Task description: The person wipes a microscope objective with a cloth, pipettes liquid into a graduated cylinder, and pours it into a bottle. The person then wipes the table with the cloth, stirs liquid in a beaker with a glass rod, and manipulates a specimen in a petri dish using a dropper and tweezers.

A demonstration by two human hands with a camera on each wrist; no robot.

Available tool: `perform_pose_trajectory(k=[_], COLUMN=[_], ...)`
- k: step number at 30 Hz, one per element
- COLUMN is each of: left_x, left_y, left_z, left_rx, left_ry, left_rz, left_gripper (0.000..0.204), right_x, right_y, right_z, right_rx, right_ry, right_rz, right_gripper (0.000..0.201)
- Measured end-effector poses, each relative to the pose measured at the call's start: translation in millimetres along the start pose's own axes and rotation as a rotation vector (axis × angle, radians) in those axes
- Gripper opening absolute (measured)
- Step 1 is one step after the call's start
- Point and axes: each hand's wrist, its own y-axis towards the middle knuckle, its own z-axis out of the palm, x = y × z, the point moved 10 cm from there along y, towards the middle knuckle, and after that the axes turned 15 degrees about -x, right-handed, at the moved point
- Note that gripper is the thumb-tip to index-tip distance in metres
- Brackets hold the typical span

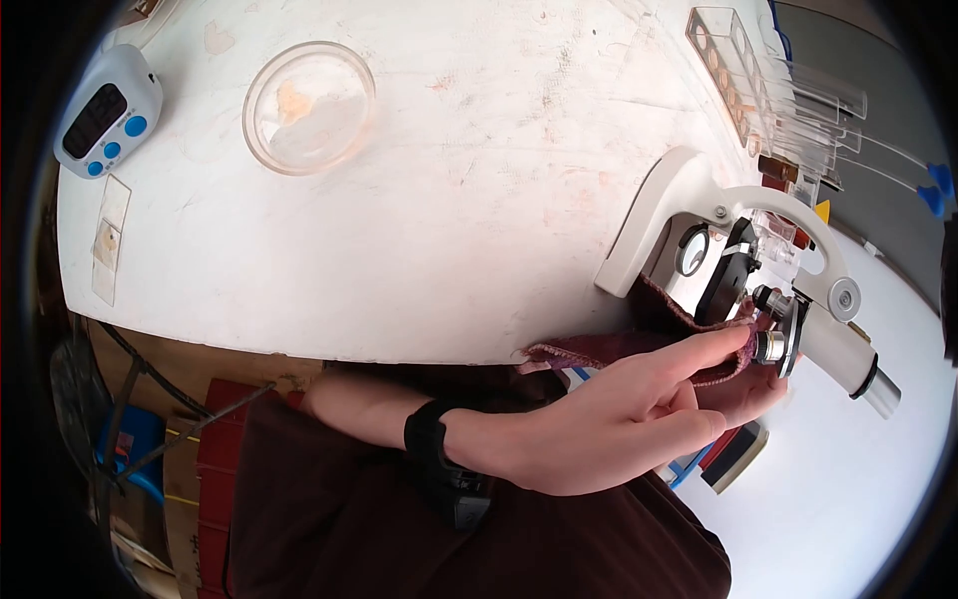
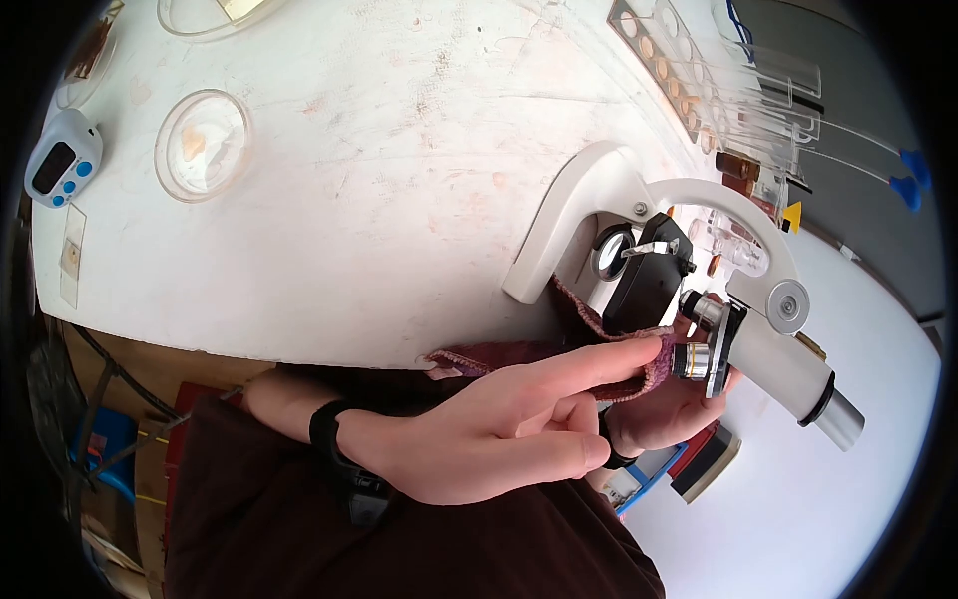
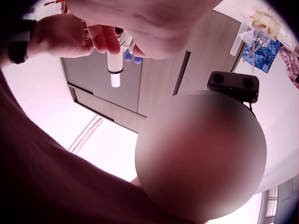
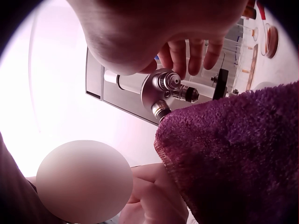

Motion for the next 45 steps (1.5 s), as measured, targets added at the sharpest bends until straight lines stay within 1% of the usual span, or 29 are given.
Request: perform_pose_trajectory(k=[2,3,5,8,11,12,14,15,16,17,18,20,22,24,30,34,37,39,43,45], left_x=[0,0,0,-2,-4,-8,-16,-14,-10,-9,-8,-10,-7,-6,-8,-9,-6,-7,-14,-10], left_y=[-1,-2,-3,-4,-6,-6,-7,-7,-7,-6,-5,-3,-4,-2,0,1,1,0,-1,-1], left_z=[1,3,3,2,3,2,1,-4,-9,-9,-10,-13,-14,-15,-13,-12,-14,-14,-16,-20], left_rx=[0.013,0.020,0.026,0.025,0.038,0.035,0.030,-0.022,-0.074,-0.074,-0.085,-0.096,-0.074,-0.073,-0.071,-0.069,-0.064,-0.071,-0.086,-0.085], left_ry=[0.012,-0.015,-0.043,0.012,0.013,0.011,0.011,0.013,0.014,0.014,0.011,0.007,0.070,0.064,0.039,0.022,0.042,0.034,0.054,0.060], left_rz=[0.000,-0.010,-0.022,-0.025,-0.044,-0.026,-0.004,-0.065,-0.126,-0.125,-0.109,-0.089,-0.134,-0.121,-0.134,-0.131,-0.124,-0.124,-0.117,-0.114], left_gripper=[0.078,0.078,0.079,0.080,0.080,0.080,0.080,0.080,0.080,0.080,0.080,0.080,0.080,0.080,0.080,0.081,0.081,0.080,0.079,0.079], right_x=[5,4,7,9,10,10,-3,-5,0,9,13,15,17,16,16,17,17,15,13,14], right_y=[2,1,1,0,-2,-3,-6,-5,-4,-5,-8,-4,-3,-2,0,-2,-5,-5,-3,-3], right_z=[-14,-11,-13,-4,3,-5,9,5,8,8,-1,10,17,13,3,8,9,22,29,20], right_rx=[-0.206,-0.208,-0.312,-0.269,-0.291,-0.290,-0.014,-0.013,-0.094,-0.175,-0.232,-0.210,-0.189,-0.231,-0.265,-0.261,-0.248,-0.129,-0.131,-0.242], right_ry=[-0.145,-0.144,-0.149,-0.120,-0.139,-0.137,0.166,0.166,-0.041,-0.249,-0.433,-0.394,-0.356,-0.278,-0.195,-0.228,-0.266,-0.329,-0.324,-0.315], right_rz=[-0.129,-0.129,-0.139,-0.166,-0.202,-0.201,-0.003,-0.003,-0.141,-0.279,-0.300,-0.312,-0.324,-0.277,-0.266,-0.274,-0.325,-0.349,-0.330,-0.334], right_gripper=[0.063,0.063,0.064,0.065,0.070,0.070,0.080,0.080,0.085,0.090,0.094,0.094,0.093,0.090,0.090,0.089,0.086,0.084,0.085,0.087])
